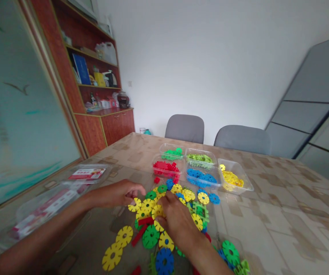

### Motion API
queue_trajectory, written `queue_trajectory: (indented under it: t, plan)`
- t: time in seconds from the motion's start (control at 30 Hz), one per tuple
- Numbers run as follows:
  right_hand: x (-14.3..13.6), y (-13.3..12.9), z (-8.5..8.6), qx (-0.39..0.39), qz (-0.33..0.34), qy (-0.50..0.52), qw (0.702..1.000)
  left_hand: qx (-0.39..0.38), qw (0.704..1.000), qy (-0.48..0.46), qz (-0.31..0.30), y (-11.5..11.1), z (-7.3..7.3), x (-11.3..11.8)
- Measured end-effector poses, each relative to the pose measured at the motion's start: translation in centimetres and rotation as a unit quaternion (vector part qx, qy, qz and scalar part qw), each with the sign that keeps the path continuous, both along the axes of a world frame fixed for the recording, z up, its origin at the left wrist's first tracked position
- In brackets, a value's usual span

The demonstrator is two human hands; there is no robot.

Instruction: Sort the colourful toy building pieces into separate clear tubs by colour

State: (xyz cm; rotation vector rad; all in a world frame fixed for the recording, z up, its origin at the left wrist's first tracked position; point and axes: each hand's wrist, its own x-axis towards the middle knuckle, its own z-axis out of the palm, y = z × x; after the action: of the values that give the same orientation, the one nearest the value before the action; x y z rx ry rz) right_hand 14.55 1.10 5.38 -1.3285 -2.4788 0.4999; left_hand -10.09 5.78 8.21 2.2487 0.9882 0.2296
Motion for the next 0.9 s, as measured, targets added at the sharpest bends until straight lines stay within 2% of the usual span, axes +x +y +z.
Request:
queue_trajectory:
  t: [0.13, 0.23, 0.37, 0.53, 0.63, 0.8, 0.9]
  plan:
    - [0.6, -0.1, 0.1, -0.01, 0.003, -0.028, 1.0, -0.026, 1.0, -0.011, -0.011, 0.0, 0.9, -0.3]
    - [0.9, -0.2, 0.3, -0.01, 0.03, -0.019, 0.999, -0.058, 0.998, 0.014, -0.011, -0.2, 1.0, -0.3]
    - [0.9, -0.1, 0.1, -0.019, 0.036, -0.006, 0.999, -0.08, 0.996, 0.042, -0.012, -0.6, -0.1, 0.7]
    - [1.2, 0.4, 0.3, 0.009, 0.014, 0.0, 1.0, -0.054, 0.997, 0.039, 0.036, -1.0, -1.7, 2.2]
    - [2.2, 0.3, 1.1, -0.039, 0.029, -0.001, 0.999, -0.038, 0.998, 0.034, 0.043, -1.2, -1.7, 2.6]
    - [3.6, -0.9, 2.8, -0.142, 0.102, 0.031, 0.984, -0.035, 0.999, 0.031, 0.027, -1.4, -1.3, 2.4]
    - [3.8, -1.2, 3.3, -0.169, 0.105, 0.013, 0.98, -0.046, 0.998, 0.026, 0.028, -1.3, -1.7, 2.3]
